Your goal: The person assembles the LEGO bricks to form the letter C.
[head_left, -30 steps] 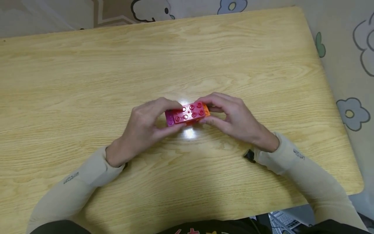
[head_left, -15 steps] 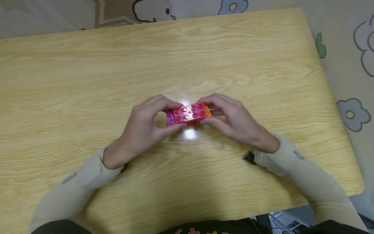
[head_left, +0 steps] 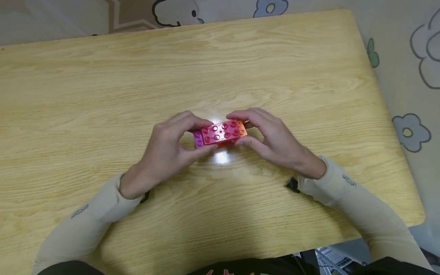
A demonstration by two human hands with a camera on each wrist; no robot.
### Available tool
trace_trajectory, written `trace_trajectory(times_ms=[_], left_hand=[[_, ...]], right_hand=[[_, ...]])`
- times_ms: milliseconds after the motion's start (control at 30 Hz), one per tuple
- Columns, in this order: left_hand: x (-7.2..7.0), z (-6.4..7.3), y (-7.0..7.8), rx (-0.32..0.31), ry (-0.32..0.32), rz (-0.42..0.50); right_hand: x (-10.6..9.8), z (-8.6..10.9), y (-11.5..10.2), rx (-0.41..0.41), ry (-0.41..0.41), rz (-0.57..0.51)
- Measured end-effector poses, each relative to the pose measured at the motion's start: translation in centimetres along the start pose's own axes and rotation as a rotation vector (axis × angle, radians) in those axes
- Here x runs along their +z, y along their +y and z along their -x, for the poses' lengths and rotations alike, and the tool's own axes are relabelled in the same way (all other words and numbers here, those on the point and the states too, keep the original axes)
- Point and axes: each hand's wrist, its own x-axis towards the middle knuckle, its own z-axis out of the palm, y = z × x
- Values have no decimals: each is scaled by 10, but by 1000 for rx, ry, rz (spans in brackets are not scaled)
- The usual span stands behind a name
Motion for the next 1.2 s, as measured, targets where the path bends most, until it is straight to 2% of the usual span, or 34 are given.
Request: trace_trajectory(times_ms=[200, 633, 800, 1067, 1200], left_hand=[[1, 0, 0, 4, -3, -11], [-4, 1, 0, 14, 1, -19], [-4, 2, -1, 25, 5, -26], [-4, 1, -2, 47, 0, -35], [-4, 1, -1, 41, -2, -44]], right_hand=[[-1, 0, 2, -15, 8, -26], [-2, -5, -2, 46, 1, -6], [-1, -5, -2, 81, 13, -47], [3, -5, 2, 78, 34, -175], [1, -5, 2, 74, 23, -180]])
